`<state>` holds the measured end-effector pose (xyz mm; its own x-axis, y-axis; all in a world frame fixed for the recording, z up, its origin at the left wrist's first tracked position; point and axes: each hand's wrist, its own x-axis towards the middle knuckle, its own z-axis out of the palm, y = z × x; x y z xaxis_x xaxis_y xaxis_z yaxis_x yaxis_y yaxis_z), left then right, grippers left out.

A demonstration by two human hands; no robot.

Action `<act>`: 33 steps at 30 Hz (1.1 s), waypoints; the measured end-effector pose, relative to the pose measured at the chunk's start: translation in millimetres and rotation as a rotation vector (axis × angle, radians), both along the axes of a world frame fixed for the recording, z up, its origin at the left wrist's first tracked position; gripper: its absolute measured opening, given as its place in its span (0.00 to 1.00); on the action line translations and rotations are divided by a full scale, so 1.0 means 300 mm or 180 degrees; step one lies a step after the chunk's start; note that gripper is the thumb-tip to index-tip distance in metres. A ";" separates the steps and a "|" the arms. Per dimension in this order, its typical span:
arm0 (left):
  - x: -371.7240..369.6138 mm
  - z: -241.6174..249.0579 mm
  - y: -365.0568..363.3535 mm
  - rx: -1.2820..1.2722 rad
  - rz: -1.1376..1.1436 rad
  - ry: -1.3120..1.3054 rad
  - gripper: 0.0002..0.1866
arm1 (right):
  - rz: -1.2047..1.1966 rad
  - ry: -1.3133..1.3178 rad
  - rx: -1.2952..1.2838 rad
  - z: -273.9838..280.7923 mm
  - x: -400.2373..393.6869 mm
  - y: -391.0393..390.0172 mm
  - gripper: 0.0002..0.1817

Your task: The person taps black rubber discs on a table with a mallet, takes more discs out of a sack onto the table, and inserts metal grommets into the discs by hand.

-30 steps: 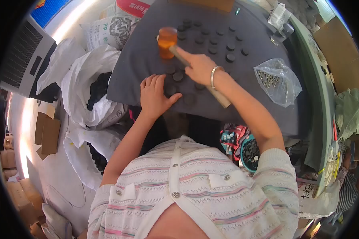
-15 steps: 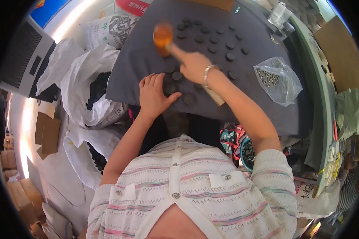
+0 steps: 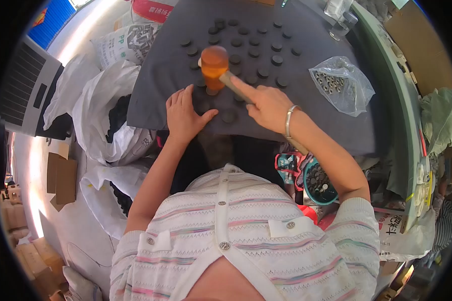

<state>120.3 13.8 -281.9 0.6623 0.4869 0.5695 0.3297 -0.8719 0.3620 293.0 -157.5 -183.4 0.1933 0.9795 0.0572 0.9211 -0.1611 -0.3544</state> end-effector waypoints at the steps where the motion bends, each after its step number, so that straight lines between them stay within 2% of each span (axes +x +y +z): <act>1: 0.011 0.001 0.007 0.0028 -0.0002 -0.0036 0.48 | -0.0031 0.0040 0.0142 0.028 -0.005 -0.007 0.41; 4: 0.013 -0.001 0.005 -0.0003 0.0082 0.0021 0.51 | -0.0029 -0.0004 0.0524 0.039 -0.035 -0.019 0.40; 7: 0.012 0.000 0.006 -0.0176 0.0061 0.0076 0.53 | -0.0114 -0.0125 -0.0199 -0.061 -0.044 -0.003 0.40; 11: 0.009 0.005 0.019 -0.0229 -0.0054 0.0043 0.58 | -0.0057 0.0144 -0.0083 -0.002 -0.025 -0.003 0.40; 14: -0.042 0.015 0.024 -0.0255 -0.0069 -0.0025 0.63 | 0.0072 0.0194 0.0442 0.061 -0.078 -0.043 0.42; 16: -0.089 0.041 0.011 -0.0096 0.0147 0.0159 0.65 | 0.0158 -0.0032 0.0105 0.027 -0.117 -0.052 0.42; 17: -0.103 0.040 -0.001 -0.0148 0.0173 0.0196 0.65 | 0.0192 -0.0141 -0.0078 0.002 -0.133 -0.056 0.41; 20: -0.109 0.041 -0.015 -0.0214 0.0224 0.0210 0.65 | 0.0178 0.0133 0.0063 -0.058 -0.113 -0.015 0.41; 21: -0.117 0.023 -0.028 -0.0212 0.0191 0.0250 0.65 | 0.0202 -0.0032 -0.0145 -0.047 -0.099 -0.018 0.40; 25: -0.108 -0.006 -0.060 -0.0242 0.0172 0.0264 0.66 | 0.0118 0.0028 0.0066 0.059 -0.135 -0.039 0.40; 28: -0.085 -0.014 -0.088 -0.0206 0.0140 0.0122 0.67 | 0.0057 -0.0299 -0.0530 -0.063 -0.164 -0.019 0.39; 33: -0.073 -0.018 -0.098 -0.0115 0.0278 0.0250 0.68 | 0.0136 -0.0019 -0.0053 0.001 -0.115 -0.053 0.39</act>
<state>98.3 -15.6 -287.3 0.6583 0.5639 0.4986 0.4323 -0.8255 0.3628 258.4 -173.5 -183.0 0.1511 0.9876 0.0420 0.9293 -0.1274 -0.3466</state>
